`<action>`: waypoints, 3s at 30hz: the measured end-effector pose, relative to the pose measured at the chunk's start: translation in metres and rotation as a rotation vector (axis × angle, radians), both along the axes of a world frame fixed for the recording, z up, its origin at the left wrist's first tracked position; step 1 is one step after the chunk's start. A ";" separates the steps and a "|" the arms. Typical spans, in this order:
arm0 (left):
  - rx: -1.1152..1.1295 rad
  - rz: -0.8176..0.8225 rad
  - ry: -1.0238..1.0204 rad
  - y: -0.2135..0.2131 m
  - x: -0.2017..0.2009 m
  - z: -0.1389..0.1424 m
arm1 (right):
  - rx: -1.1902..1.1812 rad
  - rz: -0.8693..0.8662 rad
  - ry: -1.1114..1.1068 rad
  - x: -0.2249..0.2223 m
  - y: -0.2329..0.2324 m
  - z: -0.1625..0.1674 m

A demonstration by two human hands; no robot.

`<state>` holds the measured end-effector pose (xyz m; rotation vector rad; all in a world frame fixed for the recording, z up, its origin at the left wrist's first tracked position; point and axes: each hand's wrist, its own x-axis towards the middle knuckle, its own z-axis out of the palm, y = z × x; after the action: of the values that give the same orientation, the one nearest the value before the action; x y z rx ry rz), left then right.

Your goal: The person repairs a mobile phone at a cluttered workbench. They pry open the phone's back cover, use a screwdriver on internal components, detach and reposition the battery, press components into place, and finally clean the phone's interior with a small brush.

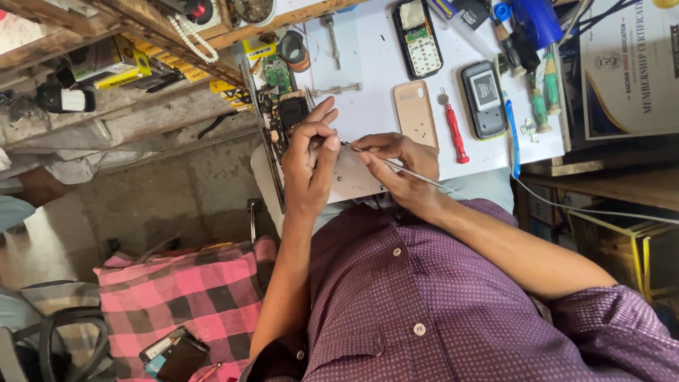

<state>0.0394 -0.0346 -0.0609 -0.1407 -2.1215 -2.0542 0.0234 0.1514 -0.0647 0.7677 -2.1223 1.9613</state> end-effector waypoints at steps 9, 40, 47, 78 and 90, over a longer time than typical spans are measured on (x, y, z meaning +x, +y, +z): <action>-0.055 0.039 0.016 0.002 -0.001 0.000 | 0.053 -0.042 0.111 -0.001 -0.005 -0.005; -0.058 0.114 -0.039 0.004 -0.002 -0.002 | 0.089 0.047 -0.183 0.004 0.011 -0.025; 0.032 0.103 -0.060 0.000 -0.003 -0.004 | -0.128 0.090 -0.336 0.010 0.013 -0.032; -0.053 0.080 -0.056 0.007 0.002 0.002 | 0.200 0.192 -0.218 -0.017 0.025 0.012; -0.061 -0.092 0.002 0.007 0.006 0.007 | 0.327 0.362 -0.288 -0.041 0.014 0.025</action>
<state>0.0454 -0.0276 -0.0538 -0.2540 -2.2168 -2.0377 -0.0180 0.1651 -0.0401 1.0428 -2.6838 2.0163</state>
